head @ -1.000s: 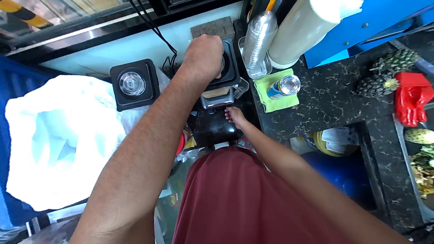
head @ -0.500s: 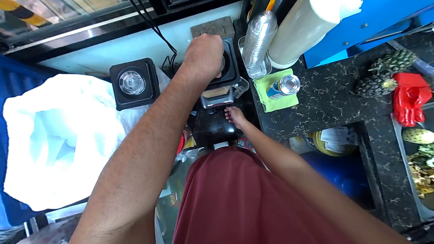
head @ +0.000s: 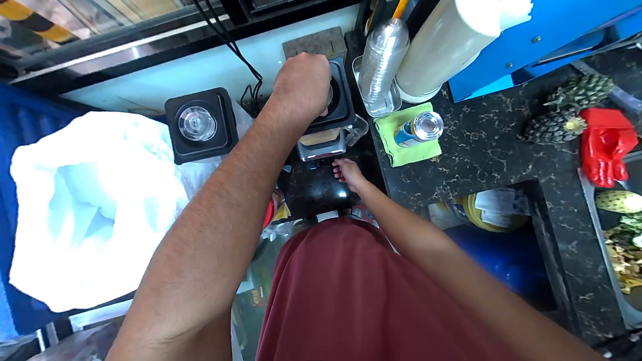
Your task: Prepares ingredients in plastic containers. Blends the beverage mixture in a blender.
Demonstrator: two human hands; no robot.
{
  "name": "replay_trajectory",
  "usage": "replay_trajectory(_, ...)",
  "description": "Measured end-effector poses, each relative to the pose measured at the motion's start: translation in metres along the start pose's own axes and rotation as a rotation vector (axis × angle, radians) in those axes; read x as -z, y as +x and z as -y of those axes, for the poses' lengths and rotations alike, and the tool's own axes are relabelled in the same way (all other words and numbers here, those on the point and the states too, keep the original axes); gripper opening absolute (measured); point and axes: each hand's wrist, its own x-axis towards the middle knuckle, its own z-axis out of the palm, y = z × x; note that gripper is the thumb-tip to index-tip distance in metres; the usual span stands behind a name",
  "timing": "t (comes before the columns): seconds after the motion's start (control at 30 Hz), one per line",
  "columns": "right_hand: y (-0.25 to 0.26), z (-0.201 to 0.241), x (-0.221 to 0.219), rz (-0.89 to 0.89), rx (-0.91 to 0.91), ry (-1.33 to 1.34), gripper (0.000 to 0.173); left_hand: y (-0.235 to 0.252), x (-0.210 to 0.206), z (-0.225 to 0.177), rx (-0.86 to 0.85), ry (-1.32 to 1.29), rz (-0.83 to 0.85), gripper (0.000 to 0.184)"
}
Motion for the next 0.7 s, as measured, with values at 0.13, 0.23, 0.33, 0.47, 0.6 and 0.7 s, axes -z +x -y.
replay_trajectory(0.13,0.000,0.000,0.000,-0.001,-0.002,-0.006,0.039,0.000,0.000,0.000,-0.001,0.000,-0.001,0.056)
replay_trajectory(0.23,0.000,0.000,0.000,0.002,-0.009,0.002,0.039,-0.001,0.001,-0.001,0.006,-0.003,0.002,0.056)
replay_trajectory(0.33,0.001,-0.001,0.000,-0.001,-0.007,0.007,0.039,-0.001,0.000,-0.001,0.006,0.001,0.007,0.056)
replay_trajectory(0.47,0.001,-0.001,0.000,-0.001,-0.003,0.008,0.039,0.000,-0.001,0.000,0.007,0.003,-0.002,0.056)
replay_trajectory(0.6,0.003,0.001,-0.001,0.000,-0.006,0.022,0.039,0.000,0.002,0.001,0.011,-0.003,-0.007,0.056)
replay_trajectory(0.7,-0.001,-0.009,0.007,0.024,0.006,-0.011,0.042,-0.003,-0.005,-0.001,-0.012,-0.024,-0.012,0.054)
